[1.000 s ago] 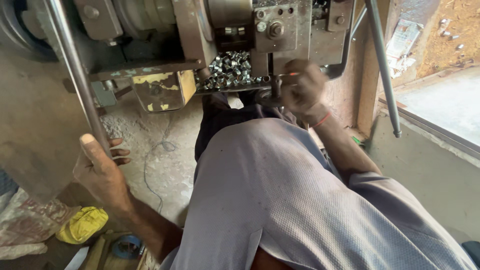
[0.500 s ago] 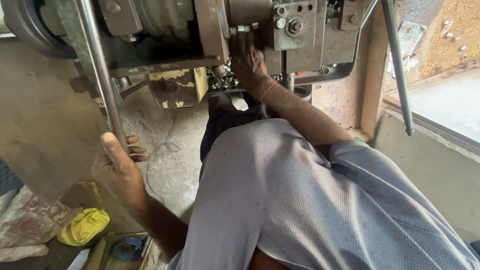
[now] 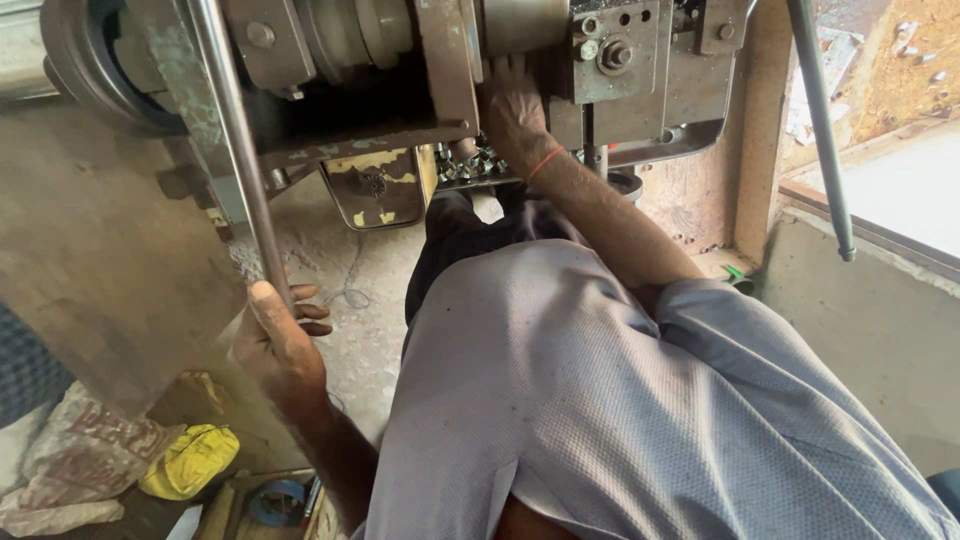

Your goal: The person operates a metal lathe, using a long metal rod in the left hand to guide the workpiece while turning a control wheel with the right hand. Metal shavings accumulate in the machine's tray as the operation continues.

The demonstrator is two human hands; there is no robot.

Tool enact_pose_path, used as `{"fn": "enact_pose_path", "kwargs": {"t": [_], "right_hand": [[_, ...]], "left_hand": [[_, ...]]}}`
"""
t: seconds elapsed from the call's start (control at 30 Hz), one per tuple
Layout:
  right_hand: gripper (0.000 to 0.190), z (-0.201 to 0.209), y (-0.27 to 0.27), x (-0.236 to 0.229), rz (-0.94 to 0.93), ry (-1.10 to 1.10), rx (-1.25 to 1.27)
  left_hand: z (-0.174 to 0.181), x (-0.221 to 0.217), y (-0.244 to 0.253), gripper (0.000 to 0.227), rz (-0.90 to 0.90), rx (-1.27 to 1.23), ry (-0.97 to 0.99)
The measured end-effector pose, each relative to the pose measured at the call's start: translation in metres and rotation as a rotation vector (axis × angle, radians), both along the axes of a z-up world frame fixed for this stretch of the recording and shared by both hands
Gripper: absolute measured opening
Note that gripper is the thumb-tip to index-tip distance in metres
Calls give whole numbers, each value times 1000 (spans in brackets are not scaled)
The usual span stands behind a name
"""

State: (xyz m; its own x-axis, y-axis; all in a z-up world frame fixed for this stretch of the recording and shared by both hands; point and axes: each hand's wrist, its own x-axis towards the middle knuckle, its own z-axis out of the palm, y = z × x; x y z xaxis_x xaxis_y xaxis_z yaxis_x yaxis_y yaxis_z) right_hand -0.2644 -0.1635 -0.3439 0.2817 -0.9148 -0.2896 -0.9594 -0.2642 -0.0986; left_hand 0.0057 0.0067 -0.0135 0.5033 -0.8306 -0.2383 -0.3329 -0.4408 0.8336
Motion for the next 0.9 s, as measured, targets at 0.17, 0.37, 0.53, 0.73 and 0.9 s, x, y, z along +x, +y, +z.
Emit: {"fn": "enact_pose_path", "kwargs": {"t": [0.17, 0.37, 0.53, 0.73, 0.9], "right_hand": [[40, -26, -20, -4, 126, -183, -266], [32, -59, -55, -3, 67, -283, -345], [31, -58, -43, -7, 11, -366, -318], [43, -53, 1, -11, 171, 45, -376], [80, -34, 7, -3, -213, -22, 321]], "left_hand": [[-3, 3, 1, 52, -18, -10, 2], [-4, 5, 0, 51, -26, -12, 35], [-3, 5, 1, 50, -32, -23, 43], [1, 3, 2, 50, -41, -63, 49], [2, 2, 3, 46, -34, -71, 57]]}}
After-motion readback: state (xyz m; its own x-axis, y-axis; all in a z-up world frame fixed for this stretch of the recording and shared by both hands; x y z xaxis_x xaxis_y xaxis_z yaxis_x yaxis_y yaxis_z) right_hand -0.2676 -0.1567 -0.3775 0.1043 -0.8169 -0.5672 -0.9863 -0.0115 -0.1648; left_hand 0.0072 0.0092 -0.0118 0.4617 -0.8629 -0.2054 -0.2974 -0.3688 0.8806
